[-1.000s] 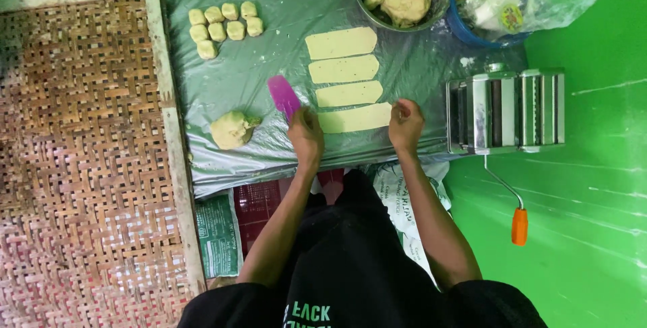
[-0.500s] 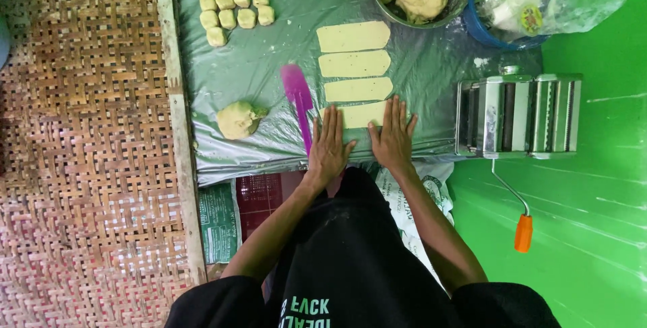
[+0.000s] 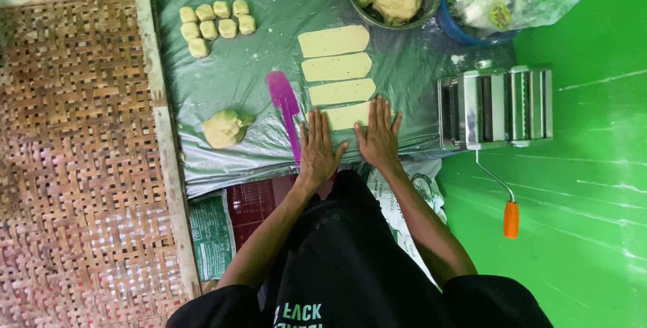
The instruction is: Folding and rolling dough strips to prepare them for baking or frying.
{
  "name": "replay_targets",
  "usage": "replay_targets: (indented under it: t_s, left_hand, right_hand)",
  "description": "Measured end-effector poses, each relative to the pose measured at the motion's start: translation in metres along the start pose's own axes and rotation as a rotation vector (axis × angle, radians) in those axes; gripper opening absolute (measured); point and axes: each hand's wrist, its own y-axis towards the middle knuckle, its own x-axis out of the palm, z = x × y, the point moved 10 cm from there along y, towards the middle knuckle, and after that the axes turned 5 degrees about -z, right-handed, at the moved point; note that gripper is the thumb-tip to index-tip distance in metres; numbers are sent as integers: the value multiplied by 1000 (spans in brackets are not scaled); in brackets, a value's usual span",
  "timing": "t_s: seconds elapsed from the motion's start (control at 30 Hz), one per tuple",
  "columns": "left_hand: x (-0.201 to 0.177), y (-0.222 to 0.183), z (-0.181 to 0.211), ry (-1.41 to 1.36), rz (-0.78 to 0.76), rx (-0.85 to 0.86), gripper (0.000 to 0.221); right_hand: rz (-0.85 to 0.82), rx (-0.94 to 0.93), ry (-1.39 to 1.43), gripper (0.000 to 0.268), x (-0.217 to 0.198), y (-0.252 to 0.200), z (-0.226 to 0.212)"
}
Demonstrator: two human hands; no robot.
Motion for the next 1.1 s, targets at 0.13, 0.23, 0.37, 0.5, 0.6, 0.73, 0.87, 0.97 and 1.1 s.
replay_targets:
  t_s: [0.13,0.23,0.37,0.5,0.6,0.73,0.87,0.97,1.1]
  left_hand:
    - [2,-2,-3,-13,8,0,92]
    - [5,-7,-10,-24,28,-63,94]
    - [10,-13,-12,10,16,-70,99]
    - [9,-13,-10,43,5,-84,101]
    - [7,-14,-11,11,20,-72,98]
    - [4,-14,-13,-50,15,-55,99]
    - [-4,-15,-16,-74,15,-56,93]
    - [-5,-13,-17,-102,23,-54,88]
    - [-7,-9,-17,-102,34,-73,82]
  right_hand:
    - [12,-10,53,72,-3,0,0]
    - [-11,20,95,71,-4,2,3]
    - [-43,44,44,71,0,1,5]
    - [-50,53,34,70,-3,1,3]
    - [-56,70,42,72,1,2,8]
    - [-30,68,86,72,-3,2,7]
    - [6,52,158,70,-3,2,11]
    - [103,9,198,65,-8,-1,10]
    - [391,-55,272,57,-26,-16,17]
